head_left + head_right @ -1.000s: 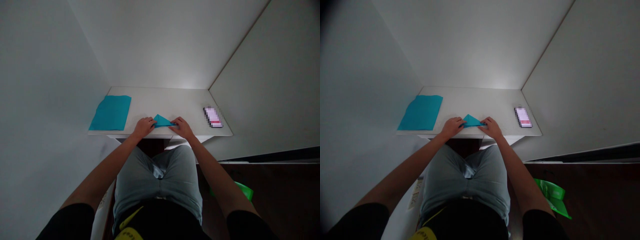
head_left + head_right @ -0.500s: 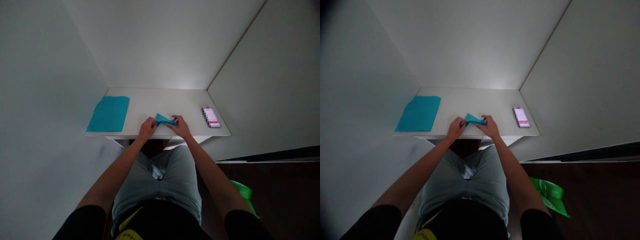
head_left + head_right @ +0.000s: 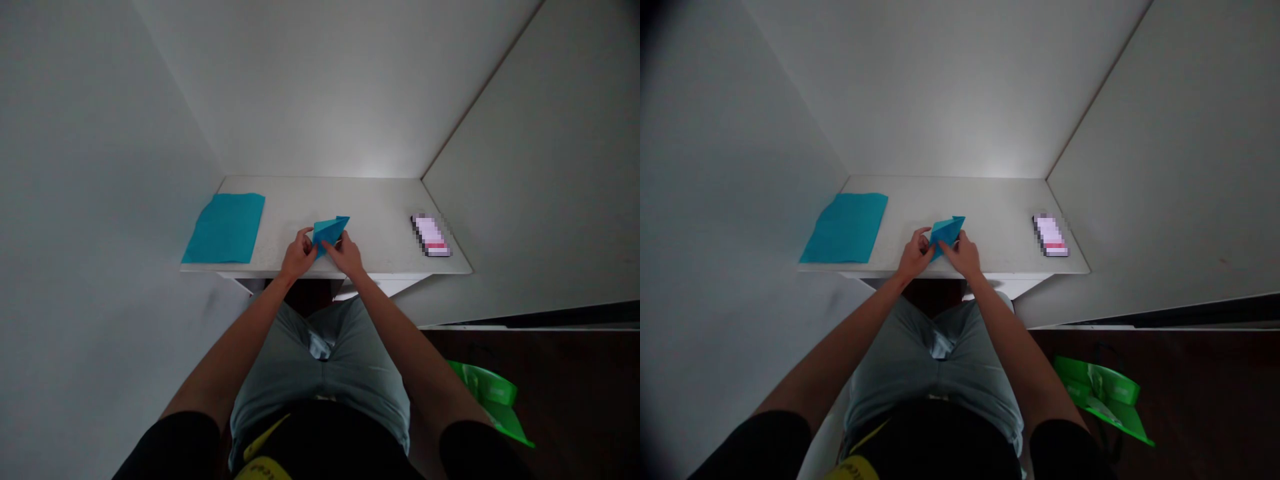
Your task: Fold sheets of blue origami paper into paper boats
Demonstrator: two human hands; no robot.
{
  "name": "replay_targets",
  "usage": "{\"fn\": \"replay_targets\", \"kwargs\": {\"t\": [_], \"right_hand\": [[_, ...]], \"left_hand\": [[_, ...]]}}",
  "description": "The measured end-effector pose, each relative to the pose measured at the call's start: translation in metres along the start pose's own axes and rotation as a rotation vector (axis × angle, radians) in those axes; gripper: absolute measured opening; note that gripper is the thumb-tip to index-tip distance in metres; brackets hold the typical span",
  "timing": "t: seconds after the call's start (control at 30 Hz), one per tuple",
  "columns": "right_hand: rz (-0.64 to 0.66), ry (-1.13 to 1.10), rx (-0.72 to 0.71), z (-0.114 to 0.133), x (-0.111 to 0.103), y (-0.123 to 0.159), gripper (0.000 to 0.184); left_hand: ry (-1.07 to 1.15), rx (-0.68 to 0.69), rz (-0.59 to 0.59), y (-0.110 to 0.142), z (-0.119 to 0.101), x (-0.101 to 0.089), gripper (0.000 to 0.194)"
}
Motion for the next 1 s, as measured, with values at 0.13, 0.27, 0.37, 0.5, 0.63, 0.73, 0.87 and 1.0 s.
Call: {"fn": "replay_targets", "kwargs": {"t": [0.13, 0.27, 0.37, 0.5, 0.63, 0.73, 0.87, 1.0], "right_hand": [[0.004, 0.017, -0.055, -0.001, 0.002, -0.006, 0.035], [0.055, -0.096, -0.216, 0.004, -0.001, -0.003, 0.045], [0.115, -0.214, -0.269, 0.005, -0.004, -0.001, 0.042], [0.132, -0.355, -0.192, -0.006, -0.005, -0.004, 0.037], [0.103, -0.441, -0.170, -0.012, -0.006, -0.007, 0.034], [0.098, -0.484, -0.174, -0.015, -0.006, -0.008, 0.034], [0.157, -0.500, -0.201, -0.013, -0.006, -0.006, 0.033], [0.211, -0.491, -0.253, -0.004, -0.006, -0.001, 0.029]], "left_hand": [[0.038, -0.010, -0.030, -0.002, 0.004, -0.003, 0.054], [0.124, -0.030, -0.172, -0.004, 0.016, -0.016, 0.058], [0.134, -0.021, -0.192, -0.007, 0.025, -0.024, 0.043], [0.175, -0.030, -0.128, -0.011, 0.034, -0.027, 0.026], [0.357, -0.077, -0.008, -0.013, 0.039, -0.019, 0.034], [0.479, -0.140, 0.027, -0.012, 0.041, -0.013, 0.040], [0.391, -0.093, -0.038, -0.012, 0.032, -0.018, 0.050], [0.344, -0.103, 0.066, -0.013, 0.028, -0.012, 0.047]]}}
Point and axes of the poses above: each hand's wrist, its own y-axis away from the middle knuckle, its own x-axis out of the palm, z = x × y, the point moved 8 cm from there along -y, towards the middle knuckle, and after that the axes turned 13 degrees about z, right-handed, at the moved point
